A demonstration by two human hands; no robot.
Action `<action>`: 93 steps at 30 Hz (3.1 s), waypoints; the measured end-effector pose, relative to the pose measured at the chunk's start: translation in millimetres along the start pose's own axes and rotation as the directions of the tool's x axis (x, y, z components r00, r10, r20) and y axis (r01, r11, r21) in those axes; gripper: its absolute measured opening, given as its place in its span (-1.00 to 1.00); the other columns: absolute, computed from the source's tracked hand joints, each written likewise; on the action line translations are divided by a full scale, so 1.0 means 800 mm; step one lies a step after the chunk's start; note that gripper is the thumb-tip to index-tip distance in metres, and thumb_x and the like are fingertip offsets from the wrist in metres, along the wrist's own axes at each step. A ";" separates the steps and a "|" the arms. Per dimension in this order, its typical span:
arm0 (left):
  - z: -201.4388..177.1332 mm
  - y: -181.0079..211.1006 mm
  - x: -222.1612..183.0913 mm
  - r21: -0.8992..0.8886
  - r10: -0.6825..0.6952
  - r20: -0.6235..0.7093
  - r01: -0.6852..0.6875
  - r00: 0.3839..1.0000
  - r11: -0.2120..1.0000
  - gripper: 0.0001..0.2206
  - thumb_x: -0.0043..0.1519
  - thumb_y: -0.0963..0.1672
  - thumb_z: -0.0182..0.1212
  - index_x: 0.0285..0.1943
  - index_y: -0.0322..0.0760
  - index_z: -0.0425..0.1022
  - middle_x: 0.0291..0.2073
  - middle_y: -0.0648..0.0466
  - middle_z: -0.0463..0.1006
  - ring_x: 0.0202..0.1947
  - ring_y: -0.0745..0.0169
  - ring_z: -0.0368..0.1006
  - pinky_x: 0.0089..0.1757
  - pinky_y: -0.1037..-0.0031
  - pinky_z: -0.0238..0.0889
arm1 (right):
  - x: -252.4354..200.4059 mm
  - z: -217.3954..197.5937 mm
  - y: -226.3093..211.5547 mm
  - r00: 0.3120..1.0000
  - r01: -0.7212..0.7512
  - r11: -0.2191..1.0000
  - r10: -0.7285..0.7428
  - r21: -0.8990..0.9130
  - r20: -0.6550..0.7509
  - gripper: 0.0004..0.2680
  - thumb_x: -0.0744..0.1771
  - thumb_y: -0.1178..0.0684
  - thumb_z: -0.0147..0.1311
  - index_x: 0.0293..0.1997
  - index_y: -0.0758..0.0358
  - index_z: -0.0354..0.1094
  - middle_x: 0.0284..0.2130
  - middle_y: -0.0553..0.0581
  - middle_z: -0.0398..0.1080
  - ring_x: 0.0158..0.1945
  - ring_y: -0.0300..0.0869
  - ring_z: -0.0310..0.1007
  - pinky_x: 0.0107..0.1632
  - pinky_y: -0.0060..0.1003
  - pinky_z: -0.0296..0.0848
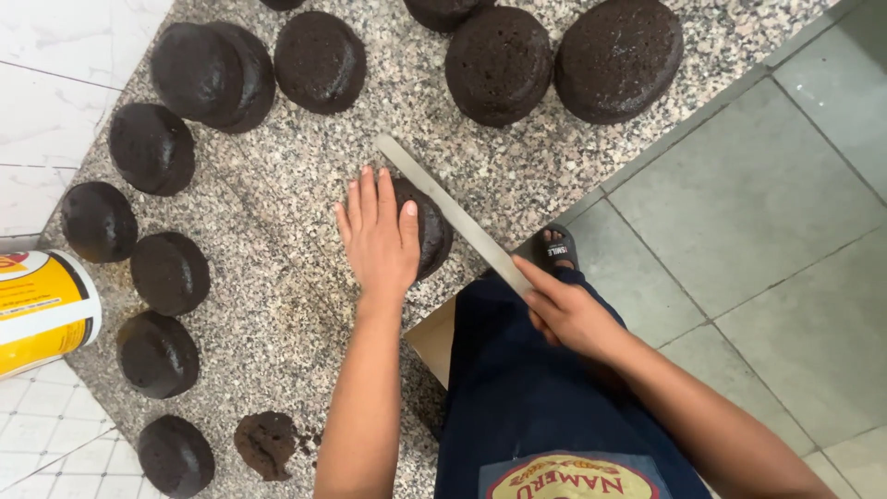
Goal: Cutting the tops off of several small round chocolate cakes using a long serrated knife.
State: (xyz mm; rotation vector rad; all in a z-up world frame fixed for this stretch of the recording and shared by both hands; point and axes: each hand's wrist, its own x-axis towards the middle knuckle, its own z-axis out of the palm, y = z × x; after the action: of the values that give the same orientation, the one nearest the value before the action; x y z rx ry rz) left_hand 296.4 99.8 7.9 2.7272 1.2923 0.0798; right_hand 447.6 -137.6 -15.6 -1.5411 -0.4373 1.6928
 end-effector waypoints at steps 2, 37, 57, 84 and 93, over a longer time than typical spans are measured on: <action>0.000 -0.002 0.000 0.009 -0.005 -0.011 0.005 1.000 1.000 -0.46 0.46 0.06 -0.23 0.56 -0.26 0.15 0.53 -0.12 0.13 0.53 -0.20 -0.03 0.42 -0.03 -0.35 | -0.001 -0.002 0.004 1.000 -0.012 1.000 0.012 -0.018 0.012 -0.57 0.40 0.11 -0.11 0.51 -0.16 0.04 -0.57 0.02 0.28 -0.58 -0.31 0.27 -0.47 -0.38 0.37; 0.015 -0.075 -0.111 -0.015 0.080 -0.168 -0.084 0.982 0.996 -0.55 0.36 -0.03 -0.04 0.41 -0.20 0.42 0.43 -0.05 0.33 0.48 -0.19 0.15 0.38 -0.26 -0.35 | 0.001 -0.004 -0.027 0.985 -0.018 0.981 0.050 -0.192 0.164 -0.57 0.41 0.08 -0.13 0.51 -0.21 0.03 -0.59 0.04 0.27 -0.62 -0.28 0.22 -0.51 -0.36 0.33; 0.023 -0.022 -0.121 -0.147 -0.101 -0.224 0.069 0.969 0.987 -0.55 0.44 -0.05 -0.20 0.45 -0.30 0.36 0.46 -0.12 0.29 0.49 -0.22 0.14 0.40 -0.14 -0.19 | -0.018 0.006 0.029 0.983 -0.022 0.978 0.059 -0.206 0.173 -0.55 0.39 0.09 -0.10 0.51 -0.18 0.02 -0.59 0.03 0.30 -0.63 -0.28 0.26 -0.49 -0.36 0.38; 0.000 -0.105 -0.094 -0.097 0.202 -0.181 -0.222 0.963 0.970 -0.15 -0.08 0.12 0.59 0.38 -0.25 0.41 0.45 -0.18 0.24 0.46 -0.40 0.08 0.32 -0.04 0.12 | 0.063 0.065 -0.066 0.971 0.124 0.982 -0.091 -0.143 0.219 -0.56 0.41 0.11 -0.16 0.53 -0.15 0.00 -0.60 0.00 0.23 -0.64 -0.29 0.18 -0.52 -0.36 0.28; 0.013 -0.009 -0.123 -0.164 -0.040 -0.163 0.012 0.986 0.986 -0.10 -0.09 0.09 0.60 0.44 -0.27 0.31 0.50 -0.21 0.11 0.50 -0.45 -0.05 0.33 -0.08 0.04 | -0.018 0.007 0.018 0.985 -0.017 0.990 0.040 -0.139 0.167 -0.55 0.39 0.10 -0.11 0.52 -0.18 0.01 -0.63 0.04 0.27 -0.64 -0.28 0.22 -0.50 -0.36 0.34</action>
State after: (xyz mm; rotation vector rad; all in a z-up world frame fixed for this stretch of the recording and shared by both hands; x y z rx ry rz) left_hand 229.3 27.6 -2.5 2.6103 1.2983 0.4002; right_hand 436.7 -155.5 -15.0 -1.5114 -0.6342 1.8571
